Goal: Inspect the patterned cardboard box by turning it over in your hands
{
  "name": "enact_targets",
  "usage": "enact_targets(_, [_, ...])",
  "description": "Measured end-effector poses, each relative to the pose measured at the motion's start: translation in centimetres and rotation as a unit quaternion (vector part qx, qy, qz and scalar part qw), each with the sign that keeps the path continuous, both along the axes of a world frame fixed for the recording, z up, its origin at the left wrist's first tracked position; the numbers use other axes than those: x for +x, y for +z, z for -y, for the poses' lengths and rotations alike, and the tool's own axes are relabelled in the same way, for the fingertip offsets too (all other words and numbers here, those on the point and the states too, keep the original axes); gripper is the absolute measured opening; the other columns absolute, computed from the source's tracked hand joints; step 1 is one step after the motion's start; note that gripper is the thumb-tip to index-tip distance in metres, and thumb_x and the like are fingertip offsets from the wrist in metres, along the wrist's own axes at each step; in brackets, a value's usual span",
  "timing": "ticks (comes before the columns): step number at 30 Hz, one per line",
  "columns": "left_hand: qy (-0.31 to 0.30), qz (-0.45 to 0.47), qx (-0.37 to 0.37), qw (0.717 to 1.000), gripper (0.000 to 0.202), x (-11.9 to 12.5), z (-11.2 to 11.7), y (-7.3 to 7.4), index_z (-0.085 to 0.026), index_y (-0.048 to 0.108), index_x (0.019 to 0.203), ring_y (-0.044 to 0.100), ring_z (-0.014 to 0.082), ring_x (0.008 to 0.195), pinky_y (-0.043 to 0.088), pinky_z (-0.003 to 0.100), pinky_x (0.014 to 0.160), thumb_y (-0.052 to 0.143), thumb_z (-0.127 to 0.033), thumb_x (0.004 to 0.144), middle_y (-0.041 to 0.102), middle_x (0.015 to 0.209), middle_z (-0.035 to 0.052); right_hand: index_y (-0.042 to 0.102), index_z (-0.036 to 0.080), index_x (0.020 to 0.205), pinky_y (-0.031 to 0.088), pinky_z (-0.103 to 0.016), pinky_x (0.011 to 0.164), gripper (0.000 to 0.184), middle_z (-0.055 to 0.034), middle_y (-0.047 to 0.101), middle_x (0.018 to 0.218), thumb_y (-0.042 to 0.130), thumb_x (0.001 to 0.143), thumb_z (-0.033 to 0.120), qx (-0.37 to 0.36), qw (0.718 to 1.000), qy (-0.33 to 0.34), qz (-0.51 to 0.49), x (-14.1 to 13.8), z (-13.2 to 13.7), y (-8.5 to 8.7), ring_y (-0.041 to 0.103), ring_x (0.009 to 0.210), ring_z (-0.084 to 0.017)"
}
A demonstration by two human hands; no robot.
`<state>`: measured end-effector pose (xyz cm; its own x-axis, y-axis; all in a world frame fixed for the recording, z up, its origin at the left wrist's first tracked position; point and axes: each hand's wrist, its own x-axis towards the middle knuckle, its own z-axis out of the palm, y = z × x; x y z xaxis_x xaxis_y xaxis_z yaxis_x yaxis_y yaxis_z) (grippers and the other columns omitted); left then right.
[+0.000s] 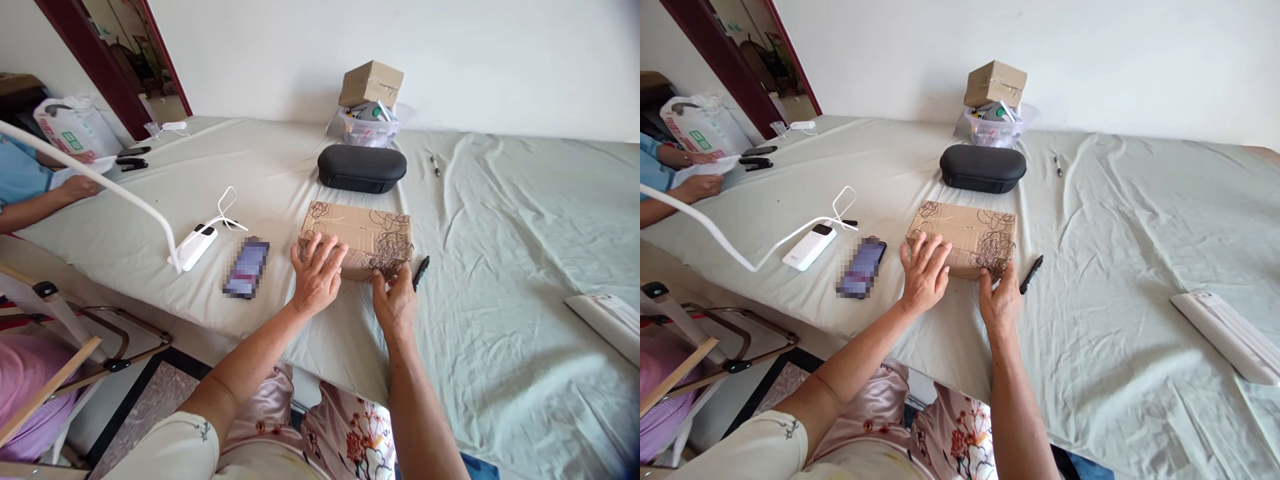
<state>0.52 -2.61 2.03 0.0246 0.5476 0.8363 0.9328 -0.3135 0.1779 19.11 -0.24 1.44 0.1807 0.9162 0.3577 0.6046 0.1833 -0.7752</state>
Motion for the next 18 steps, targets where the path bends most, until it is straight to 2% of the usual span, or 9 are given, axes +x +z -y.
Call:
enact_targets(6, [-0.008,0.009,-0.042,0.999,0.047,-0.8,-0.1,-0.1,-0.029,0.06,0.15,0.037,0.0281,0.161,0.021,0.053,0.131,0.047,-0.027,0.105,0.062,0.155,0.0099,0.051,0.017,0.146,0.059,-0.056,0.088,0.072,-0.021,0.073,0.118,0.058,0.091,0.064,-0.05,0.999,0.019,-0.002,0.1,0.2,0.3,0.073,0.096,-0.036])
enact_targets(12, [-0.01,0.034,-0.034,0.999,0.043,-1.3,-0.2,0.1,-0.027,0.063,0.145,0.042,0.0268,0.158,0.031,0.048,0.126,0.046,-0.027,0.106,0.065,0.152,0.0095,0.044,0.019,0.155,0.061,-0.052,0.089,0.095,-0.0235,0.065,0.139,0.067,0.082,0.074,-0.047,0.993,0.016,-0.109,0.1,-0.3,-0.8,0.075,0.106,-0.035])
enact_targets(15, [-0.014,0.052,0.005,0.999,0.042,-1.7,-0.4,0.3,-0.023,0.063,0.144,0.043,0.0271,0.157,0.035,0.048,0.125,0.047,-0.025,0.105,0.067,0.149,0.012,0.046,0.023,0.153,0.061,-0.049,0.088,0.092,-0.0195,0.064,0.14,0.072,0.079,0.071,-0.015,0.984,0.02,-0.175,0.1,-0.8,-1.6,0.072,0.112,-0.032])
enact_targets(18, [-0.013,0.081,0.045,0.996,0.042,-2.4,-0.6,0.4,-0.02,0.06,0.145,0.042,0.0275,0.158,0.039,0.05,0.126,0.046,-0.024,0.106,0.067,0.148,0.0142,0.048,0.025,0.15,0.06,-0.049,0.092,0.084,-0.0162,0.063,0.139,0.076,0.08,0.063,0.028,0.972,0.034,-0.232,-0.1,-0.9,-1.5,0.071,0.112,-0.029])
